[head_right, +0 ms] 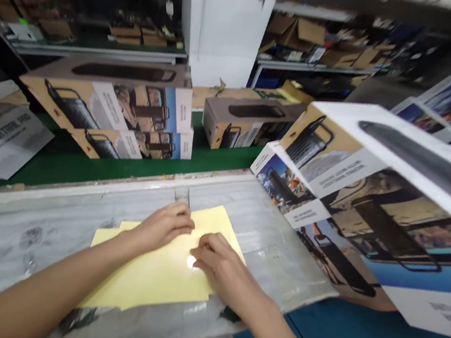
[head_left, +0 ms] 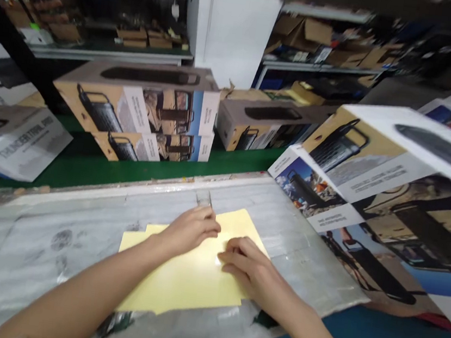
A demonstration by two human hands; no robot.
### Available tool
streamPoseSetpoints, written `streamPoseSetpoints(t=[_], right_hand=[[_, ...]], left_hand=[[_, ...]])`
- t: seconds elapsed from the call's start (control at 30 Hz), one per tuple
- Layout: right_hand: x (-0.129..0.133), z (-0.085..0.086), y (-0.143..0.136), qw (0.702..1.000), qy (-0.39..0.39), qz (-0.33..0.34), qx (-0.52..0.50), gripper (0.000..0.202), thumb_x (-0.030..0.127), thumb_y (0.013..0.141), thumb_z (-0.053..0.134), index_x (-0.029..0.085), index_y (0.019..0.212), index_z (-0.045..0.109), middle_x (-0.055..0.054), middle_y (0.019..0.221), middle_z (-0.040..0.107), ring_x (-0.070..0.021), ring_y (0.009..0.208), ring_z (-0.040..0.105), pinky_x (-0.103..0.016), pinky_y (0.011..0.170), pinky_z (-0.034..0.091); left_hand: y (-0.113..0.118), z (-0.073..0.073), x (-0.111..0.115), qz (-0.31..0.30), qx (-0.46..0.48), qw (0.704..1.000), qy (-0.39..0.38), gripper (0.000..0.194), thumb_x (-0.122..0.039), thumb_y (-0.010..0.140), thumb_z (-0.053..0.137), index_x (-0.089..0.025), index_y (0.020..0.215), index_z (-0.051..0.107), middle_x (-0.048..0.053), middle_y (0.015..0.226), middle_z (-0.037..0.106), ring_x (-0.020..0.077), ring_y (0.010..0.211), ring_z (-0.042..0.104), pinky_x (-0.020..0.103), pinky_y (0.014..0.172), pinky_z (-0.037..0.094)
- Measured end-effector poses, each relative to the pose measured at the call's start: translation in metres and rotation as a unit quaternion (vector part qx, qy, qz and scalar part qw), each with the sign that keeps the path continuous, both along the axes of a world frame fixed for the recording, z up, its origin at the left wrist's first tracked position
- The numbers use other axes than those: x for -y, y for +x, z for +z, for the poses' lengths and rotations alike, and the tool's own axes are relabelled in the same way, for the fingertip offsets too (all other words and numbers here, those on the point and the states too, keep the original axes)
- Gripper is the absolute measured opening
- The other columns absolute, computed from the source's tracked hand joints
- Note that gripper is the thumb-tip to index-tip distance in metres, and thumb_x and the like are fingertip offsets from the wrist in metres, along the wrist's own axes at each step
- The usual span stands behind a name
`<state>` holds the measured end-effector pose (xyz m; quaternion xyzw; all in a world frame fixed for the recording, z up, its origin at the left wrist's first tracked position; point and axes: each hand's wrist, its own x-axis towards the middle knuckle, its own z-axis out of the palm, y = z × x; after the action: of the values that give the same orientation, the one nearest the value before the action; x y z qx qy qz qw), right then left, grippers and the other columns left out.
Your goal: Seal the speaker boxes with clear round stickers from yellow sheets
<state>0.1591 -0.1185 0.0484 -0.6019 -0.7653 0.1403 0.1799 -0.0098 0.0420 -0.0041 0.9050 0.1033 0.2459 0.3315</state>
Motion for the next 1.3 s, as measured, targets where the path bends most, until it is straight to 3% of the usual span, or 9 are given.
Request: streamPoseSetpoints(t=[0.13, 0.3, 0.47, 0.63, 0.73, 0.87, 1.03, 1.17, 1.3], right_hand=[[-0.005, 0.005, -0.006, 0.999, -0.023, -0.030, 0.014, 0.026, 0.001, 0.089, 0.056, 0.024, 0.096, 0.067, -0.005, 0.100, 0.062, -0.0225, 0.096, 0.063, -0.033, 0.081, 0.056], [-0.008, 0.006, -0.007, 0.999, -0.024, -0.025, 0.041, 0.027, -0.006, 0.082, 0.059, 0.021, 0.081, 0.065, -0.003, 0.093, 0.058, -0.0189, 0.091, 0.062, -0.026, 0.074, 0.051], [-0.010, 0.003, -0.006, 0.998, -0.036, -0.041, -0.011, 0.025, -0.004, 0.085, 0.058, 0.021, 0.087, 0.064, -0.003, 0.098, 0.061, -0.0206, 0.098, 0.061, -0.031, 0.082, 0.049], [-0.007, 0.007, -0.005, 0.989, -0.067, -0.066, -0.117, 0.021, 0.001, 0.087, 0.055, 0.021, 0.083, 0.060, -0.004, 0.098, 0.060, -0.0212, 0.097, 0.060, -0.034, 0.084, 0.047], [0.001, 0.012, 0.005, 0.964, -0.081, -0.079, -0.241, 0.016, 0.010, 0.087, 0.061, 0.021, 0.075, 0.063, -0.005, 0.102, 0.062, -0.0225, 0.101, 0.061, -0.035, 0.091, 0.045], [0.011, 0.018, 0.031, 0.899, -0.049, -0.154, -0.407, 0.014, 0.026, 0.082, 0.074, 0.022, 0.071, 0.067, -0.006, 0.102, 0.067, -0.0239, 0.098, 0.063, -0.035, 0.088, 0.047], [0.010, 0.014, 0.053, 0.878, -0.025, -0.205, -0.431, 0.028, 0.045, 0.082, 0.079, 0.021, 0.073, 0.069, -0.004, 0.079, 0.066, -0.0210, 0.077, 0.061, -0.032, 0.072, 0.048], [0.009, 0.002, 0.053, 0.874, -0.009, -0.235, -0.425, 0.028, 0.049, 0.086, 0.076, 0.022, 0.092, 0.070, -0.004, 0.081, 0.068, -0.0208, 0.076, 0.064, -0.031, 0.069, 0.050], [0.009, 0.005, 0.051, 0.906, 0.024, -0.217, -0.363, 0.025, 0.045, 0.096, 0.064, 0.024, 0.108, 0.068, -0.004, 0.087, 0.070, -0.0212, 0.081, 0.068, -0.031, 0.073, 0.055]], left_hand=[[0.000, -0.003, 0.002, 0.002, 0.004, 0.999, 0.054, 0.028, -0.020, 0.104, 0.048, -0.024, 0.099, 0.075, 0.006, 0.094, 0.065, 0.0206, 0.093, 0.061, 0.032, 0.081, 0.048], [0.000, -0.004, 0.001, 0.013, 0.012, 0.999, 0.031, 0.021, -0.019, 0.101, 0.054, -0.023, 0.098, 0.074, 0.005, 0.097, 0.067, 0.0203, 0.093, 0.062, 0.033, 0.081, 0.050], [0.001, -0.005, 0.002, 0.015, 0.009, 0.999, 0.041, 0.022, -0.018, 0.102, 0.053, -0.023, 0.097, 0.073, 0.005, 0.097, 0.067, 0.0200, 0.092, 0.061, 0.033, 0.079, 0.049], [0.001, -0.010, 0.004, 0.016, 0.022, 0.993, 0.119, 0.024, -0.011, 0.102, 0.050, -0.023, 0.098, 0.071, 0.003, 0.095, 0.065, 0.0182, 0.089, 0.057, 0.031, 0.076, 0.044], [0.001, -0.011, 0.008, 0.019, 0.016, 0.984, 0.177, 0.026, -0.008, 0.102, 0.048, -0.023, 0.097, 0.069, 0.003, 0.095, 0.064, 0.0176, 0.087, 0.055, 0.030, 0.075, 0.040], [-0.001, -0.005, 0.012, 0.008, -0.045, 0.972, 0.230, 0.022, -0.010, 0.100, 0.052, -0.021, 0.090, 0.068, 0.003, 0.097, 0.066, 0.0182, 0.086, 0.056, 0.031, 0.075, 0.039], [0.018, 0.041, -0.017, -0.045, -0.103, 0.985, 0.128, 0.019, -0.014, 0.098, 0.054, -0.022, 0.094, 0.070, 0.000, 0.093, 0.073, 0.0169, 0.084, 0.065, 0.029, 0.078, 0.047], [0.091, 0.098, -0.077, 0.112, -0.023, 0.985, 0.130, 0.023, -0.019, 0.098, 0.058, -0.019, 0.119, 0.067, 0.009, 0.126, 0.070, 0.0220, 0.117, 0.065, 0.032, 0.102, 0.048], [0.180, 0.137, -0.141, 0.258, -0.053, 0.944, 0.200, 0.057, -0.029, 0.092, 0.071, -0.019, 0.145, 0.052, 0.017, 0.164, 0.037, 0.0313, 0.156, 0.029, 0.048, 0.126, 0.025]])
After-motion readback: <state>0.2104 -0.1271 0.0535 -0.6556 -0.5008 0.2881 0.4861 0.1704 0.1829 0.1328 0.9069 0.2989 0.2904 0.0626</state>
